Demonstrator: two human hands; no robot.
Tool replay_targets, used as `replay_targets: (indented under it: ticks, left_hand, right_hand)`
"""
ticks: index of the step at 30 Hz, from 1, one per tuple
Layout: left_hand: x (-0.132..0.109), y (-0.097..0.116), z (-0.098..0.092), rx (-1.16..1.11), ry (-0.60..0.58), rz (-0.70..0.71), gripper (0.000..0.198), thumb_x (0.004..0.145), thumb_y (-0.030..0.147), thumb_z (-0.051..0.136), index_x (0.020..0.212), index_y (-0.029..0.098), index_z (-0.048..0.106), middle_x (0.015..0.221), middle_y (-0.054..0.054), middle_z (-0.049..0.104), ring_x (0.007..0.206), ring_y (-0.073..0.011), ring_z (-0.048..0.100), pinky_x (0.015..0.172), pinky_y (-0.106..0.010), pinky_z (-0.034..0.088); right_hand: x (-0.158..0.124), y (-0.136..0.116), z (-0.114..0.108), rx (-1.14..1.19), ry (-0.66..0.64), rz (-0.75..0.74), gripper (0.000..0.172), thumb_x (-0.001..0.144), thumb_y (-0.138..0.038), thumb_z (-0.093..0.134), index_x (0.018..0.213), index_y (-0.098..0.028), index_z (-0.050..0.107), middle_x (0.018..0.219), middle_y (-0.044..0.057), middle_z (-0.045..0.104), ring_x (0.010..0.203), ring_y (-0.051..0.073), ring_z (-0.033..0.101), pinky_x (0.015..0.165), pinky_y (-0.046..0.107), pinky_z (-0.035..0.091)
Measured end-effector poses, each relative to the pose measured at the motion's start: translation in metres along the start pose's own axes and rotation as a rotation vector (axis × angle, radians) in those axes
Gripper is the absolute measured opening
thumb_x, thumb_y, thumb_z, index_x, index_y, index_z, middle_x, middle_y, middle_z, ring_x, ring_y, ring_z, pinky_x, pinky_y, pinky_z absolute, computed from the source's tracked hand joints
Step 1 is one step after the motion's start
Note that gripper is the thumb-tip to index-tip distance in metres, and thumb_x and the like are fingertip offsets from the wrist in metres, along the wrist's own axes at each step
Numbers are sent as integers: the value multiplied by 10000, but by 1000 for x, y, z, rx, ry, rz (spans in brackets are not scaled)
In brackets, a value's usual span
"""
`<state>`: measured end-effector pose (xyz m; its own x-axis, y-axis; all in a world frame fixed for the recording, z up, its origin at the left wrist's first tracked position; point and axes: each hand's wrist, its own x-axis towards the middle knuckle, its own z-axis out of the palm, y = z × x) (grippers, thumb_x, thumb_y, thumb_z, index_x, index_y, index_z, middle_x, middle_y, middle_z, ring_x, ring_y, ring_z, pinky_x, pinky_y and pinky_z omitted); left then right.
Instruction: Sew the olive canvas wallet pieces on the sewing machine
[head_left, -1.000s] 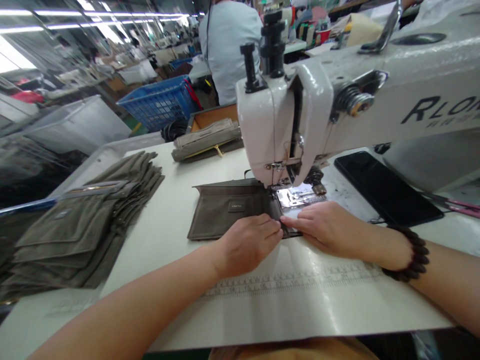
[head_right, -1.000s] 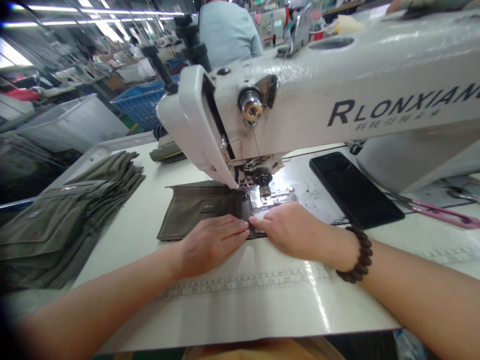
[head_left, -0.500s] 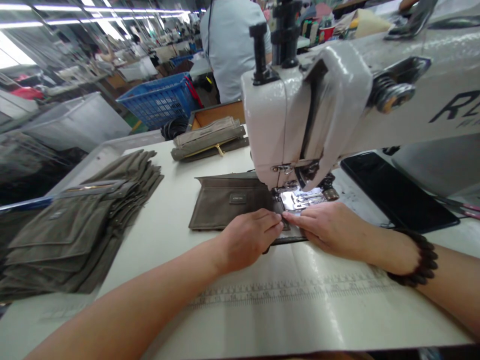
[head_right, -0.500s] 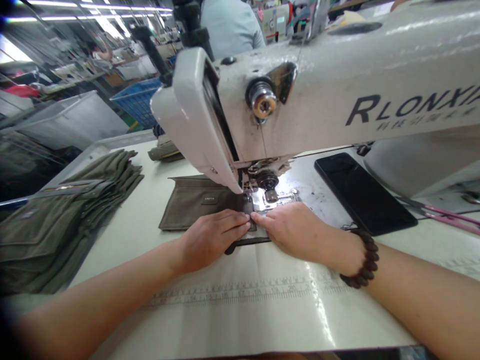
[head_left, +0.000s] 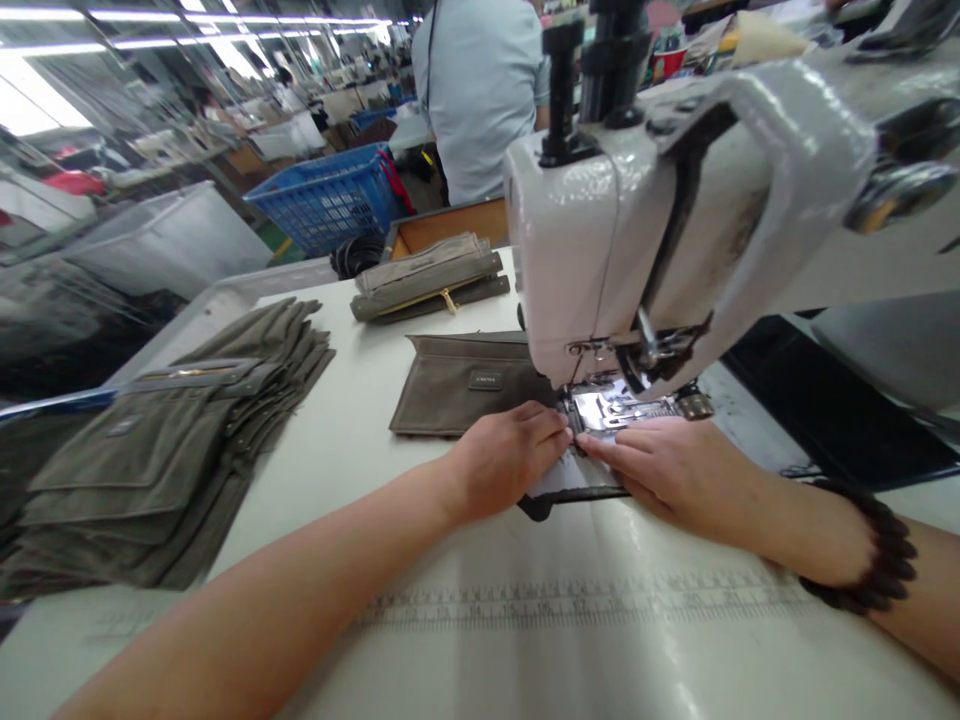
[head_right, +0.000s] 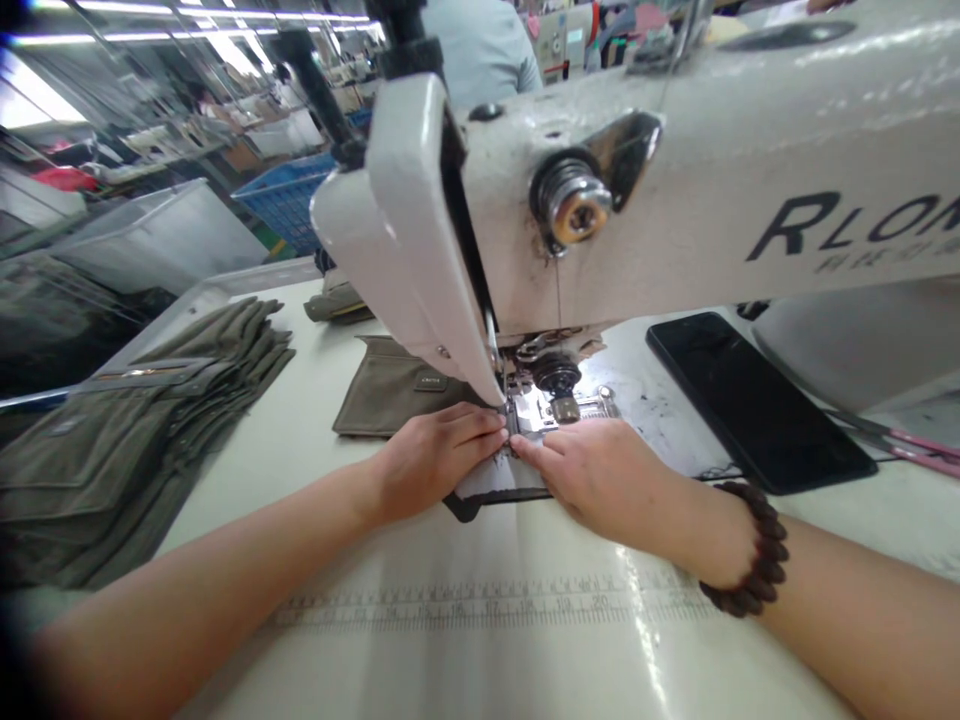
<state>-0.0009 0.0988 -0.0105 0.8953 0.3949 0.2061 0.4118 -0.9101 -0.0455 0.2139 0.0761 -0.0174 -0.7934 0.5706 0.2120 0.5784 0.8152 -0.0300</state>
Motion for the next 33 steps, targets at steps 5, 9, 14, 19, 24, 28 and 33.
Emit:
replay_targets:
  ticks: [5,9,14,19,24,28,33]
  left_hand:
    - [4,-6,1,5,-41,-36,188,847,134,461,987,78,575,982,-87,600,884,-193,549,778,-284,503]
    - [6,-11,4,-8,-42,-59,191,844,135,477,999,79,575,995,-80,601,903,-199,554,785,-284,497]
    - [9,-16,4,8,-47,-105,153,835,128,502,960,99,584,952,-67,616,866,-185,572,768,-268,489]
    - [12,-19,4,25,-42,-122,95,815,120,526,878,110,596,870,-58,624,787,-182,582,699,-263,490]
    - [12,-19,5,20,27,-95,67,791,104,554,836,105,604,842,-55,626,779,-176,584,710,-250,490]
    - [14,-22,5,16,8,-99,136,839,103,485,875,115,617,895,-50,638,875,-166,580,794,-244,475]
    - [11,-38,-9,-115,-51,-215,195,876,200,459,939,157,639,907,-50,634,903,-183,578,811,-282,474]
  right_hand:
    - [1,-2,2,-37,0,33,305,791,-115,434,1065,-134,569,648,18,580,570,151,529,495,270,317]
    - [2,-2,2,-45,31,17,283,799,-119,428,1038,-137,577,645,20,579,559,146,524,493,267,315]
    - [1,-2,2,-33,36,21,292,803,-123,420,1053,-134,570,659,29,584,566,151,526,495,271,317]
    - [1,-3,1,-44,24,20,303,790,-121,432,1062,-129,565,669,31,591,576,158,535,494,273,321]
    - [2,-3,0,-57,30,12,298,789,-125,438,1058,-126,568,672,33,597,575,153,536,503,269,318]
    - [3,-3,1,-57,38,16,299,794,-130,439,1063,-127,571,681,36,606,580,154,542,502,266,305]
    - [3,-2,-4,-30,49,28,250,801,-146,460,1016,-140,587,662,20,602,562,147,531,487,263,271]
